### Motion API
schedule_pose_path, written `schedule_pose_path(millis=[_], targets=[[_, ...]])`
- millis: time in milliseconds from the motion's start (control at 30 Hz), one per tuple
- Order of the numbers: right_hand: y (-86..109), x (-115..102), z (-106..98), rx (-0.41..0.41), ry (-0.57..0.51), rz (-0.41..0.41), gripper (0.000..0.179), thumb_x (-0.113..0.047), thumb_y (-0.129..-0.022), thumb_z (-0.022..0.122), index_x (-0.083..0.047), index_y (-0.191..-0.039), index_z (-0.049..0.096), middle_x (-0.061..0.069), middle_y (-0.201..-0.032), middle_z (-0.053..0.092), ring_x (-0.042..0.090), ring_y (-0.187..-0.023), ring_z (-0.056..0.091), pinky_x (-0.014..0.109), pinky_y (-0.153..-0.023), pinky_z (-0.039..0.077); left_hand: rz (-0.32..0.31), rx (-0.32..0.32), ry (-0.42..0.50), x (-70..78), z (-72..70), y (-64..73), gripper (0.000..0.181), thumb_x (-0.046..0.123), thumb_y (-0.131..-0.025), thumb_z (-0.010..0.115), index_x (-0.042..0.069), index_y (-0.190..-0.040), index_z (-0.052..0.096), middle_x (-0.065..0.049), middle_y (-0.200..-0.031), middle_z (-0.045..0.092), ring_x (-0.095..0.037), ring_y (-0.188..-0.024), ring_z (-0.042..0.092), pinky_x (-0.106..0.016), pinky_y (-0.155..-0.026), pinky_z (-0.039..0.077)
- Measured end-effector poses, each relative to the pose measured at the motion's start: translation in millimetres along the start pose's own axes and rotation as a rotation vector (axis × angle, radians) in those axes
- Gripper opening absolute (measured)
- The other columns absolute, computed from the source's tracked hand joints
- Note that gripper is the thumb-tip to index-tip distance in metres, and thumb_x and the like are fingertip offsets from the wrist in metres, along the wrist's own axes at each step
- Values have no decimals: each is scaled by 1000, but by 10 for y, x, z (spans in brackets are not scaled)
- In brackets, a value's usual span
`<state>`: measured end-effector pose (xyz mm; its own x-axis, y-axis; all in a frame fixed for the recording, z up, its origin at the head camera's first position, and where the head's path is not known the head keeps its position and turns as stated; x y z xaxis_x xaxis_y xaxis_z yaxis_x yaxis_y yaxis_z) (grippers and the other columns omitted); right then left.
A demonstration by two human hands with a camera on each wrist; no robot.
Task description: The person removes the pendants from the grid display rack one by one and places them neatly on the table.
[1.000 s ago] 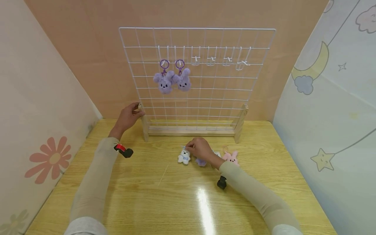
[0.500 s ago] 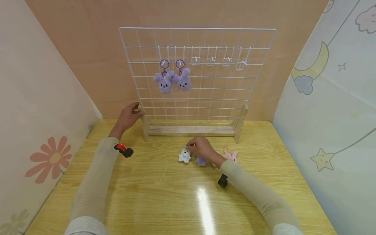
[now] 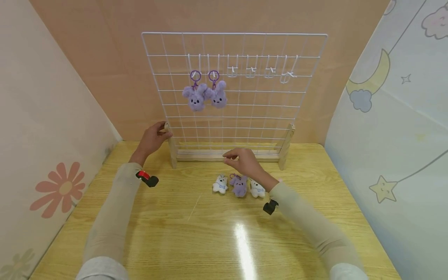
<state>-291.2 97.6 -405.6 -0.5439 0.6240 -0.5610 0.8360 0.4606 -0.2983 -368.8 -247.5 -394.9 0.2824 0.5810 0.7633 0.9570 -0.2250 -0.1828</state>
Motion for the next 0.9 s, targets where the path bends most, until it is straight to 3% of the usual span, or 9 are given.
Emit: schedule_pose_path(millis=[233,500,900], targets=[[-157,-211,-345,91,-13,-26,27,-30,-98,73,-9,-113,80,8,-108,77,20,-92,71,35,-71,60,1,1,-5,-5,-6,-10,63,25,-107,59,-1,-158,33,-26,-155,43,-45,-132,54,-58,-101,51],[-299,-393,-640,168,-44,-70,26,-28,-99,72,-8,-113,80,5,-101,78,17,-80,70,33,-70,59,-7,1,0,-8,-3,-10,64,26,-106,59,0,-158,32,-25,-156,42,-45,-132,54,-58,-101,51],[-517,-652,-1000,276,-57,-190,24,-23,-94,78,-4,-108,80,7,-99,78,19,-88,69,34,-71,59,-6,2,1,-43,1,-29,64,27,-106,60,1,-158,33,-24,-156,43,-44,-133,54,-58,-102,51]])
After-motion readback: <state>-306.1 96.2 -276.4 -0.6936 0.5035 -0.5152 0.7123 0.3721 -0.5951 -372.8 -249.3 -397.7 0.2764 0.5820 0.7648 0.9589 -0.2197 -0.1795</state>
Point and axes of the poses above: each hand's wrist, its own y-axis away from the middle knuckle, its own z-axis out of the palm, x = y × z, the point moved 5 cm from there along -y, towards the middle knuckle
